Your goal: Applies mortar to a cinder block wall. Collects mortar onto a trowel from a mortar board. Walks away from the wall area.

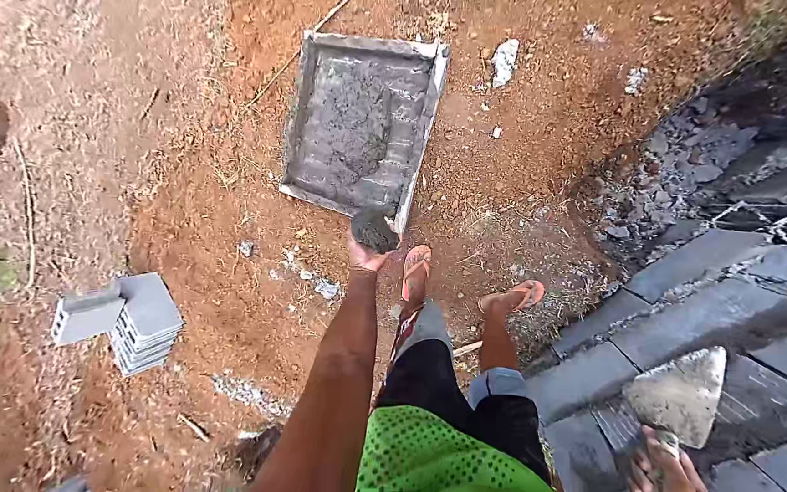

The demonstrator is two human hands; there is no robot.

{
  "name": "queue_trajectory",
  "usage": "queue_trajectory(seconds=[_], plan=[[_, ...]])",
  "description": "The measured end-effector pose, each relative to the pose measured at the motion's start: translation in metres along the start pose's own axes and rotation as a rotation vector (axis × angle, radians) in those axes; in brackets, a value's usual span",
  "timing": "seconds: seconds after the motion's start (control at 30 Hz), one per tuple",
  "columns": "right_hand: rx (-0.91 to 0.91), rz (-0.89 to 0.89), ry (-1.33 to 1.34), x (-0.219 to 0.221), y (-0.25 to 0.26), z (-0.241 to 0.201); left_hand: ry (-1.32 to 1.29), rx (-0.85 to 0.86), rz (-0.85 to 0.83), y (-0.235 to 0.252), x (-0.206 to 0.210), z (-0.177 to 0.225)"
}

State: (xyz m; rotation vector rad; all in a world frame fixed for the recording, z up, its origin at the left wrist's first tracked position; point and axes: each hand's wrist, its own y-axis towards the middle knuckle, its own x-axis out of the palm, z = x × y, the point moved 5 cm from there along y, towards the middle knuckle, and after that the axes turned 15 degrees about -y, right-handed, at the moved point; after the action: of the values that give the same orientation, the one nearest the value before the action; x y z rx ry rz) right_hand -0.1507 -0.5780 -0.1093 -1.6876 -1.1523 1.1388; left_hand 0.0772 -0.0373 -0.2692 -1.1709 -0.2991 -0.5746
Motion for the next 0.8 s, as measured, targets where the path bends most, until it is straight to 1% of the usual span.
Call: queue_trajectory(seconds=[0.1, 0.2, 0.27, 0.3, 0.33, 0.4, 0.43, 0.53, 0.63, 0.67, 0.7, 0.73, 0.77, 0.8], plan=[[0.023, 0.001, 0.003, 0.023, -0.003, 0.005, 0.004, 0.125, 0.097, 0.041, -0.014, 0.091], [0.030, 0.009, 0.013, 0.043, -0.015, 0.005, 0.132, 0.201, 0.285, 0.069, -0.019, 0.168], [0.025, 0.028, 0.035, 0.051, -0.025, 0.006, 0.329, 0.244, 0.479, 0.066, -0.027, 0.195], [0.027, 0.038, 0.058, 0.055, -0.028, 0.006, 0.432, 0.241, 0.550, 0.062, -0.026, 0.199], [0.036, 0.051, 0.084, 0.058, -0.032, 0.008, 0.517, 0.227, 0.579, 0.055, -0.025, 0.197], [0.055, 0.084, 0.136, 0.062, -0.040, 0.016, 0.755, 0.183, 0.549, 0.036, -0.029, 0.176], [0.068, 0.101, 0.161, 0.062, -0.043, 0.021, 0.885, 0.158, 0.522, 0.027, -0.037, 0.158], [0.079, 0.134, 0.220, 0.060, -0.051, 0.040, 1.216, -0.001, 0.374, -0.022, -0.031, 0.077], [0.065, 0.205, 0.313, 0.046, -0.059, 0.056, 1.428, -0.204, 0.185, -0.082, -0.019, -0.014], [0.060, 0.239, 0.362, 0.037, -0.062, 0.060, 1.559, -0.239, 0.104, -0.095, -0.013, -0.041], [0.054, 0.277, 0.412, 0.023, -0.067, 0.063, 1.748, -0.258, -0.019, -0.102, -0.004, -0.067], [0.050, 0.322, 0.452, 0.005, -0.075, 0.065, 1.903, -0.264, -0.179, -0.106, 0.008, -0.091], [0.051, 0.365, 0.472, -0.016, -0.084, 0.068, 1.977, -0.276, -0.315, -0.112, 0.025, -0.114], [0.063, 0.405, 0.475, -0.040, -0.094, 0.073, 1.974, -0.294, -0.400, -0.116, 0.041, -0.135]])
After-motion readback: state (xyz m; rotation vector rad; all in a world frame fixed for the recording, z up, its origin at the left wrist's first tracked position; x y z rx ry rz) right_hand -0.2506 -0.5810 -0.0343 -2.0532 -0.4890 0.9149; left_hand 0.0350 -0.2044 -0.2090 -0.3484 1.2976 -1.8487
